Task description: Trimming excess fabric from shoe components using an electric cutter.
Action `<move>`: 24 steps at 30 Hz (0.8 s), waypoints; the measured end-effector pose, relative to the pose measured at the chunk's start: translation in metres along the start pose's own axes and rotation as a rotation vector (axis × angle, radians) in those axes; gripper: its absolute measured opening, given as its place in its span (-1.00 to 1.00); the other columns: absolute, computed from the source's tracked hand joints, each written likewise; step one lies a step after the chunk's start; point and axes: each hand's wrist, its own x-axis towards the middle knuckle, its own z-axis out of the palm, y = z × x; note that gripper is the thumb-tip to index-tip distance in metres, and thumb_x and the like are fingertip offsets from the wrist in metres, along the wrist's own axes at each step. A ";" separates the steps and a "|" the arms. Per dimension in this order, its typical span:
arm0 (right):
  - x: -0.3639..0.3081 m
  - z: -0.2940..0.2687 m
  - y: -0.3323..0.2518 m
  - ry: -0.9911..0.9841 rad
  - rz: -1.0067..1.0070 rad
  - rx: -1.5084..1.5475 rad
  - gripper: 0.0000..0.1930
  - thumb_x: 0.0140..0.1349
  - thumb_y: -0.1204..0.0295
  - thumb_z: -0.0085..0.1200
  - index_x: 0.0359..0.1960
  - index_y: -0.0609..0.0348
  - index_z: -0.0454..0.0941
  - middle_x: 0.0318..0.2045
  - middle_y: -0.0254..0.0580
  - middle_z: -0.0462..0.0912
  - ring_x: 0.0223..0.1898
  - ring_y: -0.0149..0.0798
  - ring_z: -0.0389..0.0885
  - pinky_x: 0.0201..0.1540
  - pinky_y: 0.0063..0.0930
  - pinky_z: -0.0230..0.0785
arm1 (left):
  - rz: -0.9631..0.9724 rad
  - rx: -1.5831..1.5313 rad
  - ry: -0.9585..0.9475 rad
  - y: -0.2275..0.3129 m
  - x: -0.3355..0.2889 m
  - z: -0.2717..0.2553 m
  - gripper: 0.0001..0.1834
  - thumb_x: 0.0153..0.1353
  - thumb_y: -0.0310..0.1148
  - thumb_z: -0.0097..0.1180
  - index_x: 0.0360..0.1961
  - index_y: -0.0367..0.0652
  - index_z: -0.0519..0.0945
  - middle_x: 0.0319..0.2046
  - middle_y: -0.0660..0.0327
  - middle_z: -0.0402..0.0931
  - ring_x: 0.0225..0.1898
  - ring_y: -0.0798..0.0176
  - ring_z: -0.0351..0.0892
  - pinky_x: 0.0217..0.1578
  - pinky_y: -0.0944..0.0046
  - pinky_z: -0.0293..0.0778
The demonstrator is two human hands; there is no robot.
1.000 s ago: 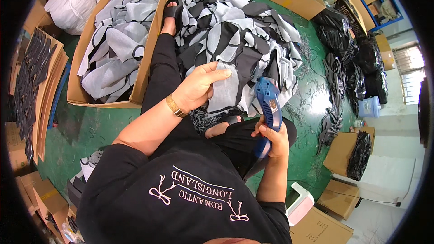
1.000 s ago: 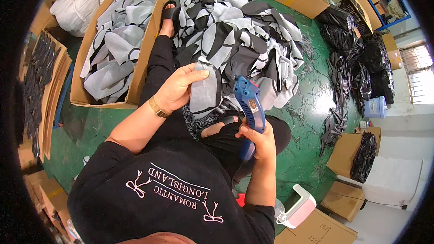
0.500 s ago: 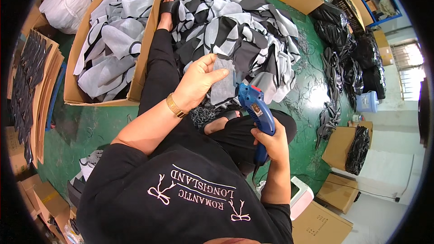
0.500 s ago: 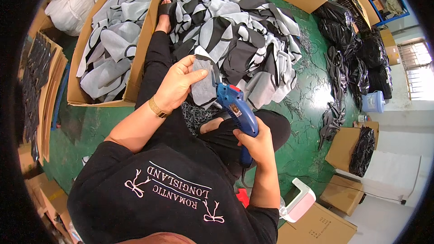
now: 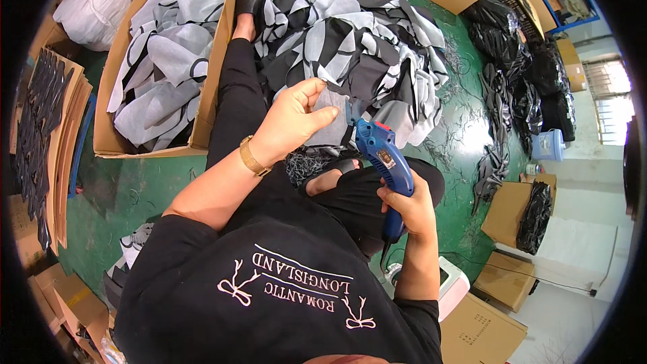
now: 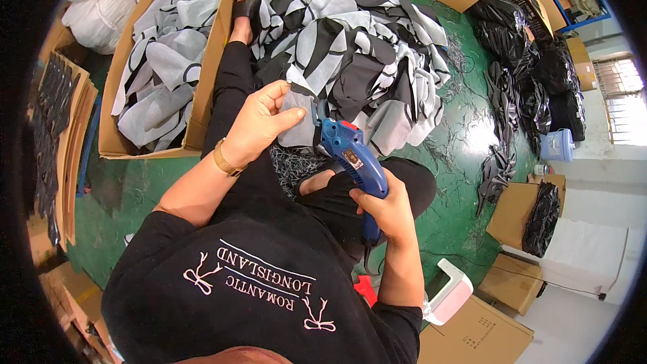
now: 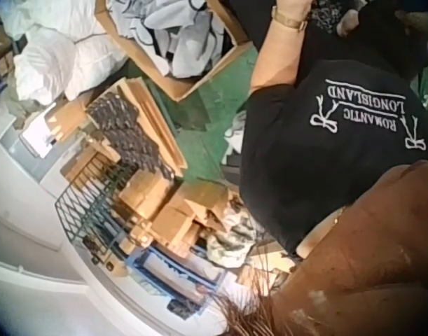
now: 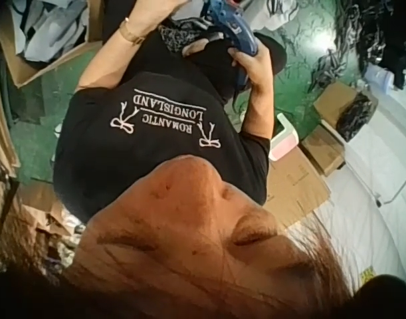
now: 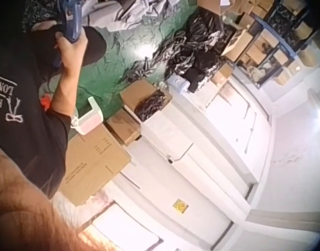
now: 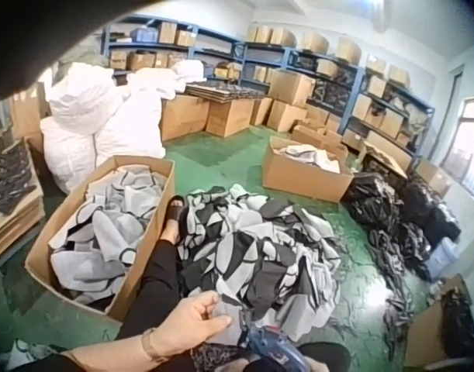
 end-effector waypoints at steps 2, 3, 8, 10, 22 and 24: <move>0.000 -0.002 -0.002 -0.018 0.001 0.009 -0.69 -0.11 0.65 0.17 -0.24 0.36 0.48 -0.47 -0.23 0.53 -0.59 -0.39 0.51 -0.55 -0.52 0.40 | -0.024 0.104 -0.068 0.013 -0.002 -0.001 -0.79 0.13 -0.56 0.15 -0.19 -0.23 0.49 -0.36 0.47 0.47 -0.39 0.66 0.35 -0.37 0.56 0.30; 0.000 -0.003 -0.003 -0.035 0.000 0.017 -0.69 -0.11 0.66 0.16 -0.24 0.36 0.48 -0.46 -0.23 0.54 -0.58 -0.39 0.52 -0.55 -0.52 0.41 | -0.026 0.104 -0.068 0.016 -0.002 -0.001 -0.79 0.13 -0.56 0.15 -0.19 -0.23 0.49 -0.36 0.47 0.47 -0.39 0.66 0.35 -0.37 0.56 0.30; 0.003 -0.011 -0.005 -0.097 0.045 0.016 -0.67 -0.10 0.66 0.19 -0.22 0.35 0.48 -0.42 -0.24 0.54 -0.56 -0.39 0.52 -0.53 -0.51 0.42 | -0.056 0.091 -0.207 0.026 0.000 -0.009 -0.89 0.02 -0.54 0.11 -0.40 -0.28 0.45 -0.55 0.49 0.24 -0.49 0.62 0.13 -0.50 0.50 0.15; 0.003 -0.013 -0.006 -0.119 0.059 -0.008 -0.67 -0.10 0.66 0.20 -0.21 0.34 0.48 -0.41 -0.24 0.54 -0.56 -0.39 0.51 -0.53 -0.51 0.42 | -0.050 0.205 -0.279 0.024 0.005 -0.019 -0.86 0.02 -0.59 0.10 -0.34 -0.26 0.48 -0.50 0.51 0.31 -0.47 0.64 0.18 -0.47 0.53 0.19; 0.009 -0.006 -0.016 -0.114 0.006 -0.127 -0.63 -0.06 0.58 0.24 -0.15 0.32 0.51 -0.50 -0.34 0.52 -0.59 -0.46 0.49 -0.51 -0.56 0.36 | -0.060 0.289 -0.473 0.024 0.004 -0.013 -0.77 -0.08 -0.49 0.08 -0.34 -0.32 0.44 -0.60 0.39 0.14 -0.51 0.53 0.09 -0.51 0.41 0.16; 0.015 0.001 -0.015 -0.082 -0.063 0.150 -0.69 -0.06 0.60 0.24 -0.24 0.35 0.48 -0.44 -0.24 0.53 -0.57 -0.38 0.51 -0.51 -0.54 0.38 | 0.008 0.284 -0.428 0.019 0.001 -0.012 -0.74 -0.08 -0.48 0.09 -0.30 -0.33 0.48 -0.59 0.41 0.19 -0.50 0.53 0.12 -0.49 0.43 0.20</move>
